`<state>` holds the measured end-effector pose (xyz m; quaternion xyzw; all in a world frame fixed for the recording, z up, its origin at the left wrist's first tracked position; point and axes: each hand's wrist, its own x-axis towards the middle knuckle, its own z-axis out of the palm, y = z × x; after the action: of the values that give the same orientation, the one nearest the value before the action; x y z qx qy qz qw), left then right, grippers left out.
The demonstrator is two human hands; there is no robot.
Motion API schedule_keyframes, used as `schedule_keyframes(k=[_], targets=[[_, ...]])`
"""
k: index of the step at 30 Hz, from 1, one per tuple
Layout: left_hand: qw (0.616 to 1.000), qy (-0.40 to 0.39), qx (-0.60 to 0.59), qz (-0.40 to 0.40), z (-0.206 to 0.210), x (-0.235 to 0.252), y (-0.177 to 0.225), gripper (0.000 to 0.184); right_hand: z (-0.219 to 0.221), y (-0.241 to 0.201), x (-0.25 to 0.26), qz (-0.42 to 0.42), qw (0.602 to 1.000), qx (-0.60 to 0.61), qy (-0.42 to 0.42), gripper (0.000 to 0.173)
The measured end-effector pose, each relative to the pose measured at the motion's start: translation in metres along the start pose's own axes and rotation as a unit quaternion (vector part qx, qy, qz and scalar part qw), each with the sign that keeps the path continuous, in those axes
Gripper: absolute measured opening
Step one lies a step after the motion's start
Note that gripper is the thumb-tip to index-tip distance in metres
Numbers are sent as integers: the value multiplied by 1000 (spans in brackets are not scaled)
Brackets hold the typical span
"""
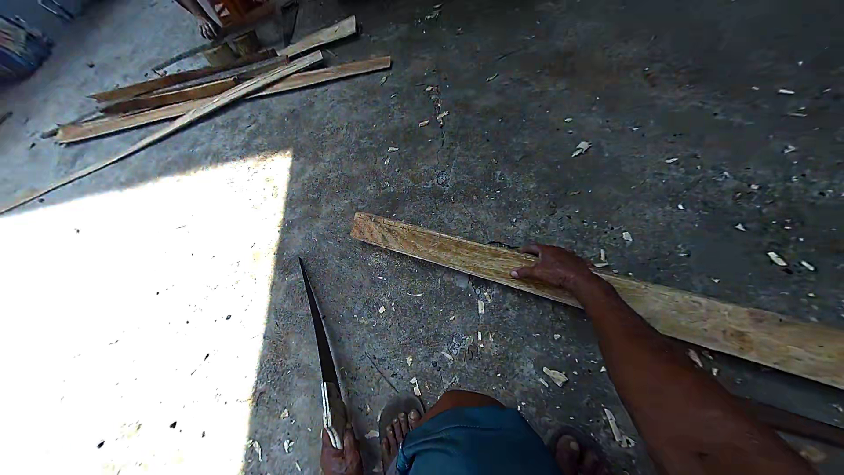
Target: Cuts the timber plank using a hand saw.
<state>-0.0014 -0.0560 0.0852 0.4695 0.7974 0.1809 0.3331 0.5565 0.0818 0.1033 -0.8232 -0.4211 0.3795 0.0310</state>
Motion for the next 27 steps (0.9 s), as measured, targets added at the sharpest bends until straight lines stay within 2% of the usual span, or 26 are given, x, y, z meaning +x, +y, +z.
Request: schedule_keyframes(k=[13, 17, 19, 23, 27], targets=[[1000, 17, -22, -6, 9, 5, -14, 55, 36, -12, -47, -2, 990, -26, 141, 83], [999, 28, -30, 10, 13, 9, -16, 53, 43, -23, -62, -8, 989, -50, 136, 83], [999, 34, -37, 19, 14, 13, -16, 51, 52, -29, -69, -12, 988, -73, 134, 77], [999, 24, -22, 25, 7, 6, -10, 53, 76, -13, -64, -20, 979, -96, 181, 74], [999, 13, -15, 34, 3, 3, -4, 52, 75, -9, -64, -21, 981, -104, 161, 75]])
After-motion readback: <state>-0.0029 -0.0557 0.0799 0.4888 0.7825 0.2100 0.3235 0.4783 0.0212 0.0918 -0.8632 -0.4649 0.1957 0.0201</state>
